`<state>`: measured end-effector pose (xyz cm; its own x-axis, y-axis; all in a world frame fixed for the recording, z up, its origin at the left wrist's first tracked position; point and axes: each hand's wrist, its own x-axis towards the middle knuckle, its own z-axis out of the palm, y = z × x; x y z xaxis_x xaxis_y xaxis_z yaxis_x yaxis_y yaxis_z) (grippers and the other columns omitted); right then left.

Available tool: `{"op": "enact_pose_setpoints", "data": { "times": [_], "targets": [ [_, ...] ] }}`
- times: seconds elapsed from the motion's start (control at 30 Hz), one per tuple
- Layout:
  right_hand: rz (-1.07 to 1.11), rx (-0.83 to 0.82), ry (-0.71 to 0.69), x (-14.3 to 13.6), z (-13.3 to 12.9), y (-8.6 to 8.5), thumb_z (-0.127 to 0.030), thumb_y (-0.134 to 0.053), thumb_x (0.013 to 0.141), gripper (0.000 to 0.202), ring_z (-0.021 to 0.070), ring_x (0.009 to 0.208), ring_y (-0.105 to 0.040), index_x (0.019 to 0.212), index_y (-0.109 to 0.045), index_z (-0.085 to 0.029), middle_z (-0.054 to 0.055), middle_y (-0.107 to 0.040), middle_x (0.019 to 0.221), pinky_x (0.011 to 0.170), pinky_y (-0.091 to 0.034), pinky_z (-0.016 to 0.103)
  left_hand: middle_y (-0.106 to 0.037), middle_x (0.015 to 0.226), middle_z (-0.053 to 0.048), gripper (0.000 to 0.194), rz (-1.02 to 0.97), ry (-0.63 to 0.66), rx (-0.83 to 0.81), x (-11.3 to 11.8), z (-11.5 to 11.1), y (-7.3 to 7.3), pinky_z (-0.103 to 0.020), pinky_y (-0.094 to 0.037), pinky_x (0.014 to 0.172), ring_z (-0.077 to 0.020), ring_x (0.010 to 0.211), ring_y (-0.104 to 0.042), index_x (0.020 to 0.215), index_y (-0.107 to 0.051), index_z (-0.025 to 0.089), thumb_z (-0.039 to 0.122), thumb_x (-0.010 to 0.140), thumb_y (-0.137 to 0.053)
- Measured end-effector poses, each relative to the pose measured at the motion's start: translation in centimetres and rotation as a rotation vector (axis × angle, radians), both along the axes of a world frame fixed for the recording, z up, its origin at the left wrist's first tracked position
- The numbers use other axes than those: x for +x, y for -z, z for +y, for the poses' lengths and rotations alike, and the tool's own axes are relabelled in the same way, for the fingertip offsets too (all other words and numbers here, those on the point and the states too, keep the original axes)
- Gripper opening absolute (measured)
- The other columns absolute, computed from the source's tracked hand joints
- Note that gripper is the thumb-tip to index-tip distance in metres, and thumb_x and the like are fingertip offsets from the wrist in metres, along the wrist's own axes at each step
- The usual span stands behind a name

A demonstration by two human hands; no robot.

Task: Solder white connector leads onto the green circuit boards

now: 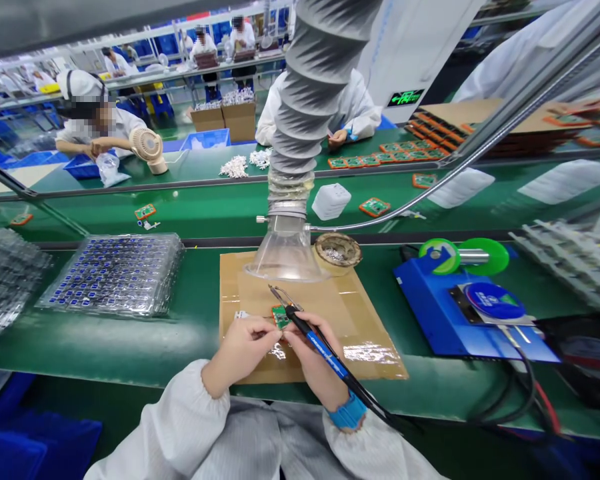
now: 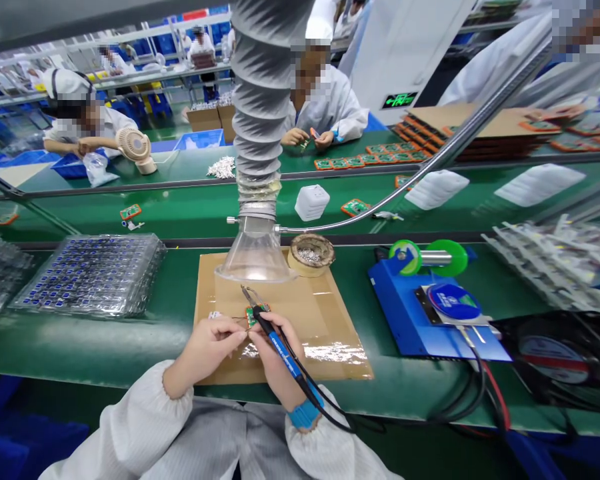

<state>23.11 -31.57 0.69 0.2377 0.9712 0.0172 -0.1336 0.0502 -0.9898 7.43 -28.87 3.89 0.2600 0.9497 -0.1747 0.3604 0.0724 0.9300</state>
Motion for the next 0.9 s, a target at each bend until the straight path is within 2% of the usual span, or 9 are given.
{"op": "enact_pose_setpoints", "data": {
  "times": [0.13,0.27,0.53,0.7,0.9],
  "targets": [
    [0.025,-0.015,-0.019,0.1,-0.03,0.26,-0.032,-0.081,0.079,0.033,0.0195,0.08,-0.075,0.107,-0.066,-0.024,0.003,-0.076,0.09,0.075,-0.063,0.033,-0.066,0.069,-0.004,0.031,-0.071,0.001,-0.089,-0.13,0.2,0.27,-0.026,-0.048,0.056,-0.0135,0.058,-0.058,0.075,-0.076,0.018,0.045,0.086,-0.065],
    [-0.018,-0.02,-0.014,0.14,-0.11,0.56,-0.033,-0.079,0.081,0.031,0.0201,0.08,-0.074,0.107,-0.066,-0.024,0.003,-0.076,0.086,0.076,-0.063,0.035,-0.066,0.07,-0.003,0.031,-0.108,0.005,-0.176,-0.22,0.28,0.33,-0.026,-0.051,0.056,-0.0135,0.058,-0.061,0.075,-0.075,0.018,0.046,0.083,-0.067],
    [-0.003,-0.049,-0.034,0.41,0.17,0.31,-0.031,-0.079,0.079,0.028,0.0196,0.078,-0.073,0.103,-0.067,-0.023,0.002,-0.075,0.083,0.076,-0.061,0.034,-0.065,0.071,-0.003,0.026,0.008,0.06,-0.113,-0.47,0.32,0.17,-0.025,-0.048,0.055,-0.0127,0.057,-0.06,0.071,-0.074,0.019,0.037,0.086,-0.061],
    [0.059,-0.067,-0.084,0.37,0.17,0.12,-0.031,-0.078,0.08,0.027,0.0178,0.072,-0.072,0.103,-0.066,-0.024,0.0,-0.074,0.08,0.071,-0.061,0.032,-0.071,0.075,-0.005,0.022,0.057,0.092,-0.007,-0.68,0.49,0.17,-0.026,-0.048,0.063,-0.0157,0.07,-0.062,0.071,-0.076,0.02,0.033,0.084,-0.063],
    [0.028,-0.068,-0.05,-0.15,0.19,0.07,-0.034,-0.079,0.08,0.028,0.018,0.071,-0.071,0.102,-0.066,-0.023,0.001,-0.073,0.079,0.07,-0.06,0.032,-0.072,0.074,-0.004,0.018,0.014,0.034,-0.118,-0.29,0.41,0.29,-0.026,-0.043,0.06,-0.015,0.064,-0.059,0.075,-0.073,0.019,0.034,0.082,-0.066]
  ]
}}
